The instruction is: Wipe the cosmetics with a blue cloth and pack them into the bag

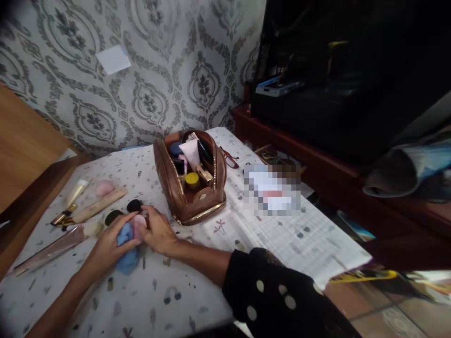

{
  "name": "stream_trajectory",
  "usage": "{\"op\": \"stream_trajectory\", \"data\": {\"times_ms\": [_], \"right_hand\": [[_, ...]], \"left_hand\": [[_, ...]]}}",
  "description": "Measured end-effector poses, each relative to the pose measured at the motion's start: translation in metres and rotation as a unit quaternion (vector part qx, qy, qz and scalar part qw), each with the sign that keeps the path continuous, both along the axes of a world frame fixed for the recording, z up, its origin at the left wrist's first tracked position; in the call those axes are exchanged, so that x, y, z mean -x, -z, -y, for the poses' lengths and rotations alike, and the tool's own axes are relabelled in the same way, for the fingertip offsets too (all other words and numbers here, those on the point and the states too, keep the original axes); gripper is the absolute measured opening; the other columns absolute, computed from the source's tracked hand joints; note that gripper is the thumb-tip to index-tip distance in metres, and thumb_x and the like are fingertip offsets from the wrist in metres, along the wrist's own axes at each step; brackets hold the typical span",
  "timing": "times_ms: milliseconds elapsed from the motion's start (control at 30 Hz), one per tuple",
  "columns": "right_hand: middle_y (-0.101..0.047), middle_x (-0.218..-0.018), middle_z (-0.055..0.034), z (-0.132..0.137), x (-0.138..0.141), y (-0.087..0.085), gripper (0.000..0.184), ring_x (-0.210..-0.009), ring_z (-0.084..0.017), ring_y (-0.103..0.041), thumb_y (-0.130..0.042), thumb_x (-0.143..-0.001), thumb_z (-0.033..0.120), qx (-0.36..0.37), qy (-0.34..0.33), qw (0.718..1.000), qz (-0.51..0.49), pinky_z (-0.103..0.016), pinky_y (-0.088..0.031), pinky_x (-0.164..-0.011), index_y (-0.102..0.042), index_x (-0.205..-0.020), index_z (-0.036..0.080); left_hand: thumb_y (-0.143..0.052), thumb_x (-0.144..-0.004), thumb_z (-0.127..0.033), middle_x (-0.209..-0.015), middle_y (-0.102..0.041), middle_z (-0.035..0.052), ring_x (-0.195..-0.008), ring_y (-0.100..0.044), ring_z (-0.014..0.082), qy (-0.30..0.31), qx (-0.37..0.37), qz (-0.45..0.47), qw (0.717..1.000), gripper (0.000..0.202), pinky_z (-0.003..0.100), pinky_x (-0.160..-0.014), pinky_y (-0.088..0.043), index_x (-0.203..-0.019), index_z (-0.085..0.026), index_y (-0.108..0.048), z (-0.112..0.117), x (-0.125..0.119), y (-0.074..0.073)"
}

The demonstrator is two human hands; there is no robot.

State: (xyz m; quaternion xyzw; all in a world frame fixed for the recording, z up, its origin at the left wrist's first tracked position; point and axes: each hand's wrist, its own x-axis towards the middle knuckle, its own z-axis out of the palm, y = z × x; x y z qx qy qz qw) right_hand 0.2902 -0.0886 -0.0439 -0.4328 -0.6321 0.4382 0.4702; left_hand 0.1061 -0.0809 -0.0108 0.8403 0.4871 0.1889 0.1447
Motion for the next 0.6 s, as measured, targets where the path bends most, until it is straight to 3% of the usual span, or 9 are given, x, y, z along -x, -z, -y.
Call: {"op": "stream_trajectory", "data": {"times_ms": [167,333,467,600], "right_hand": [[-0.056,-0.084,0.0009,-0.002,0.003,0.004,0.047,-0.073,-0.014,-0.051,-0.058,-0.084,0.021,-0.011,0.006,1.000,0.000,-0.027,-0.045,-0.071,-0.050,-0.130,0.016],[-0.054,-0.085,0.0007,-0.003,0.004,0.005,0.047,-0.070,-0.013,-0.049,-0.056,-0.085,0.022,-0.009,0.009,1.000,0.006,-0.027,-0.044,-0.070,-0.049,-0.131,0.015],[-0.054,-0.087,0.0004,-0.003,0.002,0.004,0.048,-0.069,-0.013,-0.048,-0.056,-0.085,0.021,-0.016,0.007,0.999,0.028,-0.028,-0.044,-0.072,-0.048,-0.132,0.014],[-0.054,-0.086,0.0007,-0.002,0.001,0.004,0.047,-0.070,-0.013,-0.048,-0.055,-0.085,0.021,-0.011,0.005,0.999,0.035,-0.028,-0.044,-0.072,-0.048,-0.132,0.014]], "left_hand": [[-0.047,-0.095,-0.044,-0.133,-0.066,0.0074,-0.119,-0.063,0.0259,0.015,0.012,0.045,0.999,0.045,0.039,-0.103,-0.051,-0.133,-0.024,-0.059,-0.008,0.010,0.006],[-0.039,-0.098,-0.047,-0.140,-0.059,0.0129,-0.132,-0.053,0.0269,-0.029,-0.033,0.029,0.999,0.047,0.045,-0.113,-0.040,-0.127,-0.018,-0.062,-0.019,0.020,0.013],[-0.039,-0.099,-0.048,-0.138,-0.059,0.0128,-0.128,-0.056,0.0266,-0.046,-0.071,-0.009,0.996,0.045,0.044,-0.111,-0.042,-0.121,-0.018,-0.064,-0.018,0.025,0.017],[-0.042,-0.099,-0.046,-0.126,-0.064,0.0104,-0.120,-0.058,0.0254,-0.005,-0.084,-0.054,0.995,0.039,0.041,-0.106,-0.045,-0.119,-0.020,-0.063,-0.018,0.034,0.015]]}}
